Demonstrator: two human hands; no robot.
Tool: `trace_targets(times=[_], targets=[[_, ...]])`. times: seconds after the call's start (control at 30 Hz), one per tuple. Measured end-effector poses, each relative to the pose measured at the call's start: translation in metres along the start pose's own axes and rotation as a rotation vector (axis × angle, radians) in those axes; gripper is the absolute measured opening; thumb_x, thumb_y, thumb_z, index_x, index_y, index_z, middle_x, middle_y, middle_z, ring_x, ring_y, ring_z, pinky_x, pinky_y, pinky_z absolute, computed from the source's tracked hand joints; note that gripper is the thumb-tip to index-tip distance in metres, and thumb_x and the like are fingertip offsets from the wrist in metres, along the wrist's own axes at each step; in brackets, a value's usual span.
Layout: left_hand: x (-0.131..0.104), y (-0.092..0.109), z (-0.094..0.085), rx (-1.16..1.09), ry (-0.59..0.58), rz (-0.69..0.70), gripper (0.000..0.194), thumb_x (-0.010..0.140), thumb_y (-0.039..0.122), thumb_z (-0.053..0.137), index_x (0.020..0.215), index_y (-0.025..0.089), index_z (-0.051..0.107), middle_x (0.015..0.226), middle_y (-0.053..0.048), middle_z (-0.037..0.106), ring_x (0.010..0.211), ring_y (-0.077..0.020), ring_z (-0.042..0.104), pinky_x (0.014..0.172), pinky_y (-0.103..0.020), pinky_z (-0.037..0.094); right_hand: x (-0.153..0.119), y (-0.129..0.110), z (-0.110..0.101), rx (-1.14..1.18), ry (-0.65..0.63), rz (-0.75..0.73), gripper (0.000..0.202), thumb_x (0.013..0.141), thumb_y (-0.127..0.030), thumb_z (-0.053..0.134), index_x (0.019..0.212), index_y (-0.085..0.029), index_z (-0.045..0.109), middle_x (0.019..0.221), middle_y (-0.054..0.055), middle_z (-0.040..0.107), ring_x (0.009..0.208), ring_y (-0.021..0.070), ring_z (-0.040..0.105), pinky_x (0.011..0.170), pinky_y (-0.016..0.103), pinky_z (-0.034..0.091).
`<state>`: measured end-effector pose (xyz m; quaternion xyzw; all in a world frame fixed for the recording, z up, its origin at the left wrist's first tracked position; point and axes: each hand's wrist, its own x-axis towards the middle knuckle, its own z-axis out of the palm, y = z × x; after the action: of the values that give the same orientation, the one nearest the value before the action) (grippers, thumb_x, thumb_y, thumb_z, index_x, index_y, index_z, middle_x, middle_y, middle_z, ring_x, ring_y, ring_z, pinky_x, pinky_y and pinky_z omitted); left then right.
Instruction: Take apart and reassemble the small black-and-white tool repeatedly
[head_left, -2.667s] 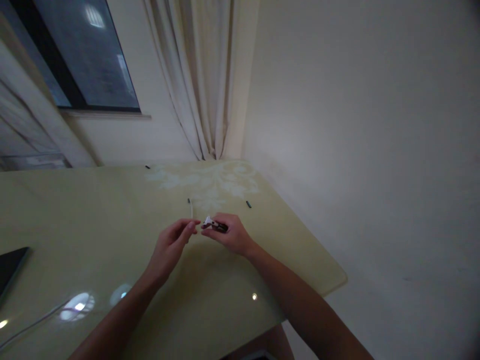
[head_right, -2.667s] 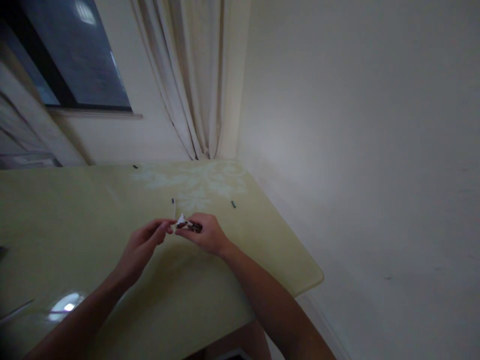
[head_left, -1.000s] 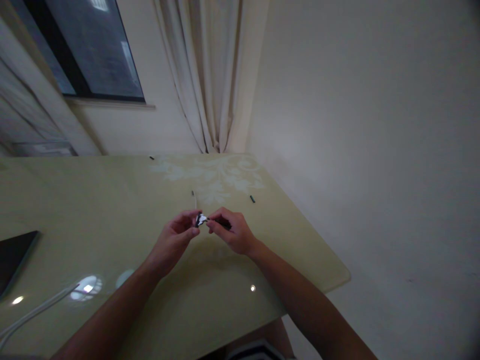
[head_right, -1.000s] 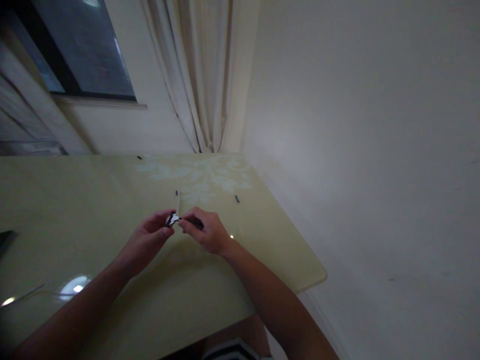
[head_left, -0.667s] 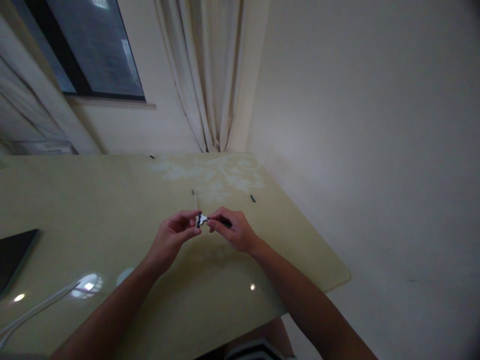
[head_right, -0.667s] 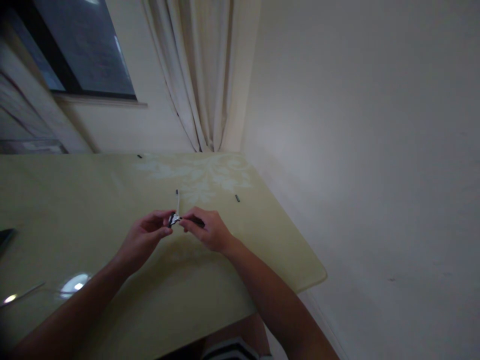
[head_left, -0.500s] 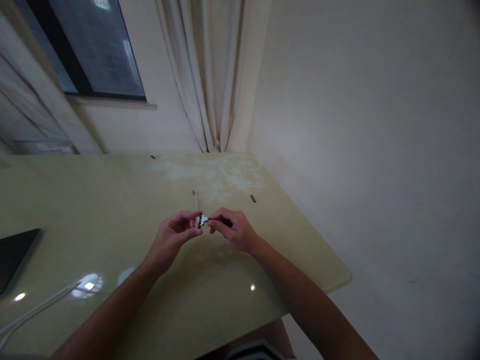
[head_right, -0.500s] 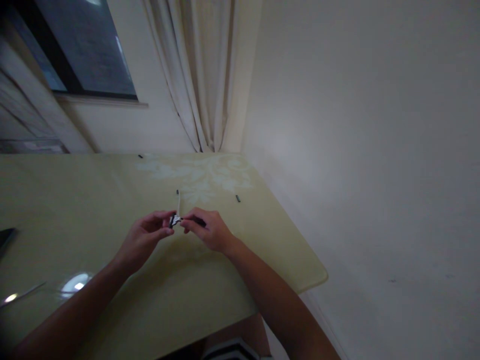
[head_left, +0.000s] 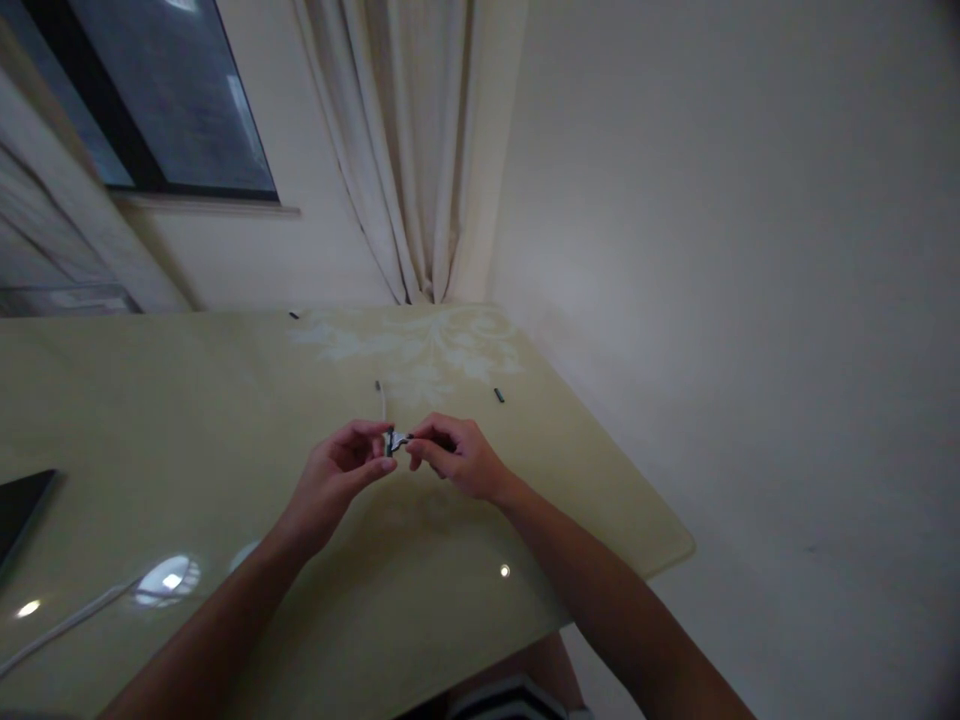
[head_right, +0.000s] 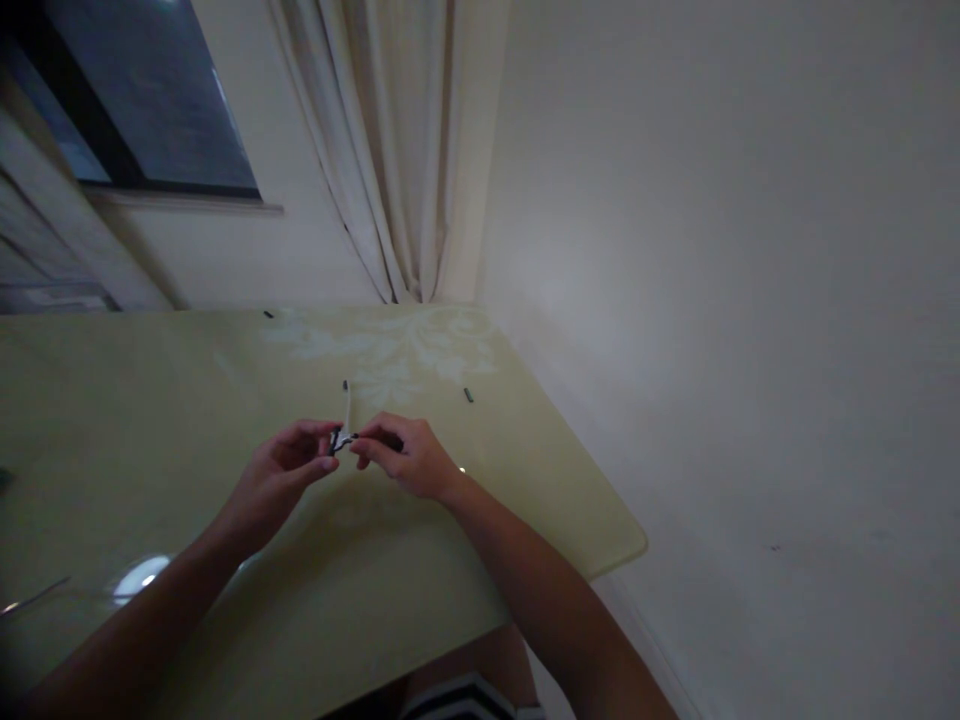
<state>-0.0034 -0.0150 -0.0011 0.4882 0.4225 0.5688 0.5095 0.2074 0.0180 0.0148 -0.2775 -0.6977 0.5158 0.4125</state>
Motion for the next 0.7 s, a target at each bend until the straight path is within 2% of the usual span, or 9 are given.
trace_targets(times=[0.13,0.23,0.33,0.47,0.7], targets=[[-0.0001,0.0003,0.0003,0.009,-0.051,-0.016,0.048,0.067,0.034,0.096,0.111,0.024,0.078,0.088,0.000,0.069,0.082,-0.0138,0.064,0.077,-0.024,0.053,0.0021,0.0020,0.0003,-0.008,0.017,-0.018,0.036,0.091,-0.054,0.074,0.093,-0.018,0.072,0.073,0.002,0.071,0.055,0.0099,0.050,0.054,0.023,0.039],[0.0003,0.0022,0.0010,0.038,-0.033,-0.049,0.050,0.066,0.037,0.096,0.111,0.024,0.078,0.094,-0.003,0.073,0.087,-0.0160,0.066,0.080,-0.026,0.054,0.0025,0.0025,0.0003,-0.030,0.009,-0.038,0.036,0.090,-0.053,0.075,0.093,-0.017,0.073,0.074,0.002,0.071,0.058,0.0105,0.054,0.057,0.023,0.041],[0.0023,0.0033,-0.0007,0.079,-0.011,-0.051,0.049,0.066,0.039,0.095,0.110,0.024,0.079,0.094,-0.003,0.074,0.088,-0.0175,0.067,0.081,-0.028,0.055,0.0026,0.0026,0.0007,-0.037,0.006,-0.037,0.037,0.091,-0.053,0.075,0.093,-0.017,0.074,0.075,0.002,0.072,0.062,0.0118,0.058,0.060,0.024,0.043],[0.0055,0.0017,-0.0035,0.114,-0.012,-0.018,0.047,0.068,0.041,0.093,0.110,0.024,0.080,0.092,-0.003,0.073,0.086,-0.0172,0.067,0.080,-0.028,0.055,0.0035,0.0028,0.0008,-0.065,0.017,-0.026,0.036,0.092,-0.053,0.073,0.096,-0.017,0.075,0.075,0.002,0.071,0.061,0.0116,0.057,0.061,0.024,0.043],[0.0030,0.0003,0.0009,0.189,-0.008,0.019,0.051,0.070,0.044,0.091,0.114,0.023,0.077,0.092,-0.003,0.073,0.082,-0.0170,0.066,0.077,-0.029,0.054,0.0026,0.0068,0.0014,-0.128,0.011,-0.049,0.035,0.094,-0.051,0.070,0.099,-0.016,0.074,0.076,0.002,0.071,0.064,0.0125,0.057,0.063,0.025,0.043]])
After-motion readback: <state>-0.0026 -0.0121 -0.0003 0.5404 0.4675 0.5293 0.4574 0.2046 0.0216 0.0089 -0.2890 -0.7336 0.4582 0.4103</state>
